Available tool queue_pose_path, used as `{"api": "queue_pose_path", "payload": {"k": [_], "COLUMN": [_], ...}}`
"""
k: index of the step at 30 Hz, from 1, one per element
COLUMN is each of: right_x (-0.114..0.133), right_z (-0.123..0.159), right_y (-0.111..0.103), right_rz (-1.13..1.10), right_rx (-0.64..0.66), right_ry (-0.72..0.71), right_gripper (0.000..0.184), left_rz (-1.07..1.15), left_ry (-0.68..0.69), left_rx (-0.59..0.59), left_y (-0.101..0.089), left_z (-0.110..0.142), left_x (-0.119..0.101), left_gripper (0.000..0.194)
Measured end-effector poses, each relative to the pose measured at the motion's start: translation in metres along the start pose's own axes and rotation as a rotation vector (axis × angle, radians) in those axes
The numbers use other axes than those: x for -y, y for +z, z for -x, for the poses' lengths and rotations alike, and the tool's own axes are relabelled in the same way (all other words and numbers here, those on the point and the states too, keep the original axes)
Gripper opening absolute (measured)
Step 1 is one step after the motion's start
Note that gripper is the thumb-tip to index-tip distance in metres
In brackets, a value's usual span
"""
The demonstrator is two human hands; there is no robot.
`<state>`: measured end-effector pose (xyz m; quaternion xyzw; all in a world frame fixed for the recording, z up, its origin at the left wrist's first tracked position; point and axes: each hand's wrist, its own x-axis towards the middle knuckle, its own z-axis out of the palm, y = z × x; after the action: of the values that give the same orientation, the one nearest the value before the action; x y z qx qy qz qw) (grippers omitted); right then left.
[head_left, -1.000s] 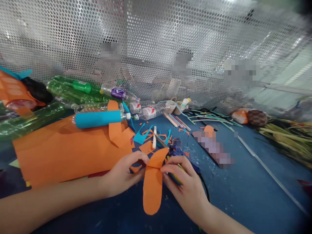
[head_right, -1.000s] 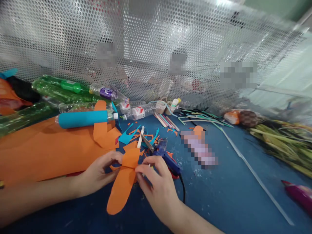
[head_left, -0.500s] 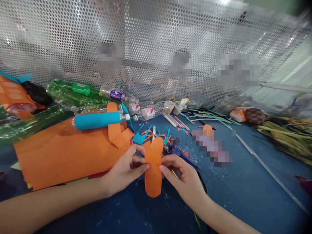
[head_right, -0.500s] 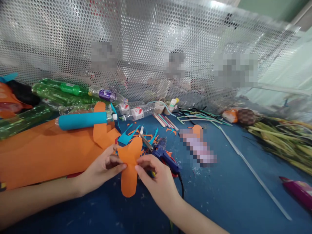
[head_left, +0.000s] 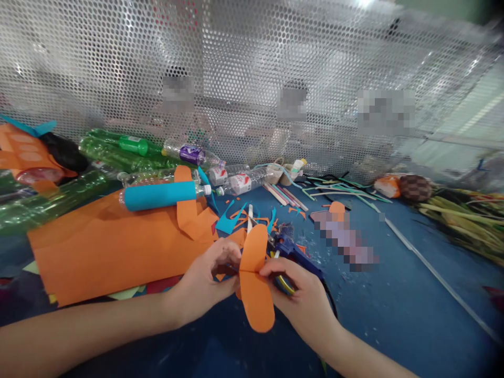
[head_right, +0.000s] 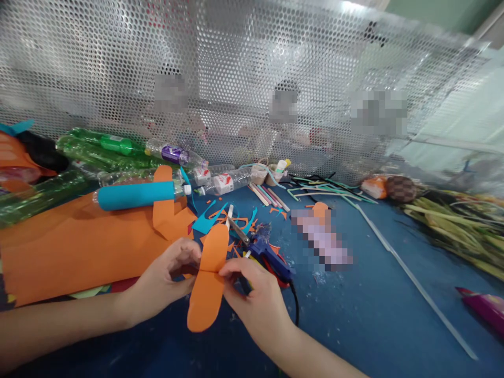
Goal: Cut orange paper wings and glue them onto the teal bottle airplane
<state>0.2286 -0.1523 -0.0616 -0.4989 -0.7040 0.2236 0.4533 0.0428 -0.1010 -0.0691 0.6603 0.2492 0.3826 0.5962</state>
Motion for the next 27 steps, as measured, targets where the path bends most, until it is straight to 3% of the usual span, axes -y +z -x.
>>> {"api": "queue_pose_path", "payload": {"k": [4, 7, 12, 20, 24, 27], "right_x": [0.005, 0.007, 0.003, -0.005, -0.009, -0.012], "right_z": [0.002, 0.003, 0.001, 0.002, 0.0, -0.001], "right_y": [-0.002, -0.002, -0.001, -0.002, -0.003, -0.003], "right_rz": [0.078, 0.092, 0.032, 0.097, 0.125, 0.123], "right_rx": [0.003, 0.003, -0.011, 0.107, 0.04, -0.024], "right_ry": [-0.209, -0.268, -0.19, -0.084, -0.081, -0.071], "right_gripper": [0.022, 0.024, 0.023, 0.02, 0.01, 0.007], "left_rz": [-0.087, -0.143, -0.345, -0.464, -0.537, -0.683], "left_ry": [0.037, 0.043, 0.083, 0.145, 0.185, 0.194], "left_rx": [-0.026, -0.009, 0.085, 0.033, 0.02, -0.054], "left_y": [0.002, 0.001, -0.004, -0.006, -0.009, -0.028], "left_z": [0.007, 0.007, 0.001, -0.003, -0.008, -0.023], "left_x": [-0.005, -0.007, -0.011, 0.0, -0.009, -0.024], "left_gripper": [0.013, 0.015, 0.006, 0.012, 0.009, 0.017]}}
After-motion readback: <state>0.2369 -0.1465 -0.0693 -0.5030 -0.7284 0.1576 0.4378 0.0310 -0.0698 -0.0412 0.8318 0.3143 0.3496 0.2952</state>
